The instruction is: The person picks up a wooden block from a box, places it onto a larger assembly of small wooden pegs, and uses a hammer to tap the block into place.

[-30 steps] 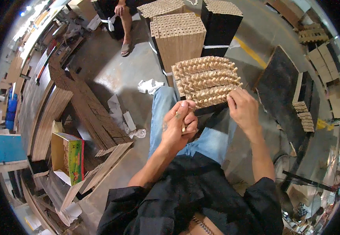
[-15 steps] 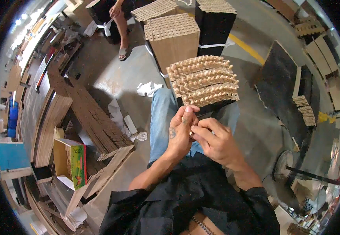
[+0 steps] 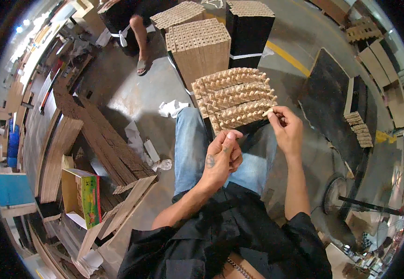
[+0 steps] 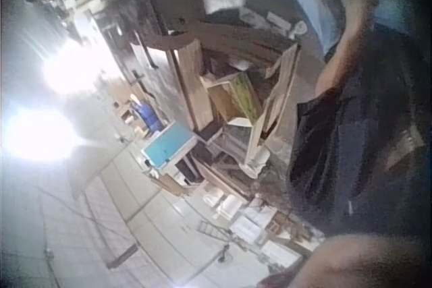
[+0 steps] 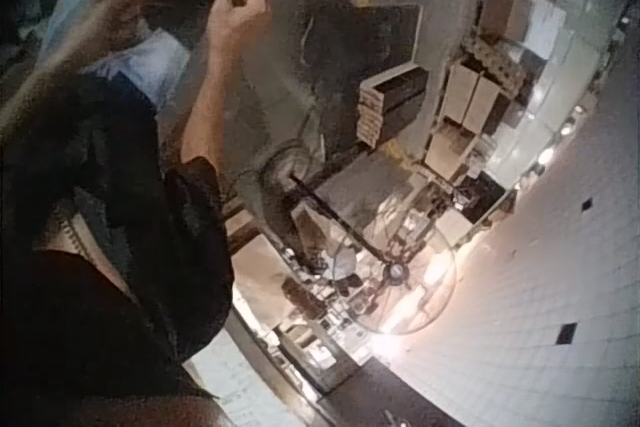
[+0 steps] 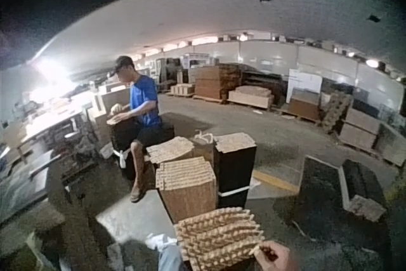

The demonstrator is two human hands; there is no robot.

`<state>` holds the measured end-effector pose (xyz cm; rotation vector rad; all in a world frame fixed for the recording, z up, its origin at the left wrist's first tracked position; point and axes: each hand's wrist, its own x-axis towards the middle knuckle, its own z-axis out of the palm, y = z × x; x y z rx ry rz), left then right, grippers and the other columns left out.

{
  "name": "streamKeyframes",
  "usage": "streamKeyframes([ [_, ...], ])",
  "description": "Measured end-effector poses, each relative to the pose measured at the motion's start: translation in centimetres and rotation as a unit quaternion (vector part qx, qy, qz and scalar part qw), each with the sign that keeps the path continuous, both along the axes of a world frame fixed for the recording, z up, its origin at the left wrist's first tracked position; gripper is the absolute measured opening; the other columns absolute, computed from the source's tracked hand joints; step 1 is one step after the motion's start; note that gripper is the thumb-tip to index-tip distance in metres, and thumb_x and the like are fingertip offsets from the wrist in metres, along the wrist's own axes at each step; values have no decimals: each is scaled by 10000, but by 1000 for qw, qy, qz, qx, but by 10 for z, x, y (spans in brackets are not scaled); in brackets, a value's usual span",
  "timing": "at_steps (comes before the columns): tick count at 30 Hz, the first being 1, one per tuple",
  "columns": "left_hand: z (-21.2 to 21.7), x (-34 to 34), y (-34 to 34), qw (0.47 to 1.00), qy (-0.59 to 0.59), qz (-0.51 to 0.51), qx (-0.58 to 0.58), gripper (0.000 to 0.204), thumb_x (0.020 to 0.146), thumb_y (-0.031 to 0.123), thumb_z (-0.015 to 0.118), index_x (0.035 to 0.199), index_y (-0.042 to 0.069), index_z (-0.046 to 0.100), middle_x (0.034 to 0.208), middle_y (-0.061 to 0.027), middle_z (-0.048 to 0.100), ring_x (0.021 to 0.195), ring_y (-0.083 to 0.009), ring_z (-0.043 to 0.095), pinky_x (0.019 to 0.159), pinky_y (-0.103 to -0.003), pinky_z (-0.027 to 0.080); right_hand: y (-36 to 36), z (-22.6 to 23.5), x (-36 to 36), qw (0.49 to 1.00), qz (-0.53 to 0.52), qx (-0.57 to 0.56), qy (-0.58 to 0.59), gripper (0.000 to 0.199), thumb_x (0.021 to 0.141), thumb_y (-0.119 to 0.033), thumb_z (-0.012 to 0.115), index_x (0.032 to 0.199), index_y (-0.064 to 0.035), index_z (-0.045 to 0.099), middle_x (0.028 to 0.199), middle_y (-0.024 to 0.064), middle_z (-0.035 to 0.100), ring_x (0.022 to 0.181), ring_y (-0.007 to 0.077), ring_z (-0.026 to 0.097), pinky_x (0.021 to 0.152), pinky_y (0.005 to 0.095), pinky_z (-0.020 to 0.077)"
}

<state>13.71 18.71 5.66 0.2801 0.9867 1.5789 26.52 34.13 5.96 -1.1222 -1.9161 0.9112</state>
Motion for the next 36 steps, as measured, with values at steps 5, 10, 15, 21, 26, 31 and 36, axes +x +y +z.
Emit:
streamKeyframes([
  [5,2,-13,-5,999,0,24,28,273,1037,300,450,1145,62,530,645,46,298,548,-56,283,453,-212,267,17,-9,5,1000,5,12,-25,129,825,-107,684,915,-14,676,744,82,647,629,137,598,600,276,468],
  [10,6,-26,-10,996,51,33,62,309,1039,342,426,1167,78,523,630,44,309,511,-55,275,441,-211,268,4,6,-5,981,48,136,-133,101,840,-105,644,905,-30,662,850,108,655,678,263,638,615,346,500],
  [15,15,-27,-11,994,71,11,80,349,1035,346,434,1226,64,511,625,40,318,499,-57,286,435,-216,279,-5,20,-2,945,59,198,-255,155,873,-140,613,981,-44,666,908,119,651,736,327,639,637,389,519],
  [21,10,-20,-9,983,169,-54,56,595,1029,385,432,1473,26,266,616,18,436,507,-59,369,436,-225,314,-77,45,-9,973,228,-42,-9,234,824,-66,724,1047,-5,686,903,81,628,736,138,608,634,268,494],
  [26,19,-12,-9,970,231,-77,4,621,1030,395,421,1477,0,248,635,18,470,502,-55,397,432,-221,322,-94,36,-6,975,223,6,-10,223,795,-3,721,1010,12,666,940,82,601,731,159,610,624,270,493],
  [31,-1,-3,-5,918,395,28,20,557,1043,361,393,1444,-12,295,629,23,463,508,-57,401,444,-225,328,-98,41,-7,972,225,-65,8,159,808,-11,684,941,15,600,891,120,580,792,249,628,696,339,516],
  [36,15,-4,-1,964,263,26,11,472,1036,375,415,1326,3,428,629,38,397,520,-57,367,451,-227,329,-59,34,7,977,81,-146,133,92,919,-83,604,999,-44,583,844,34,631,760,103,591,697,260,491],
])
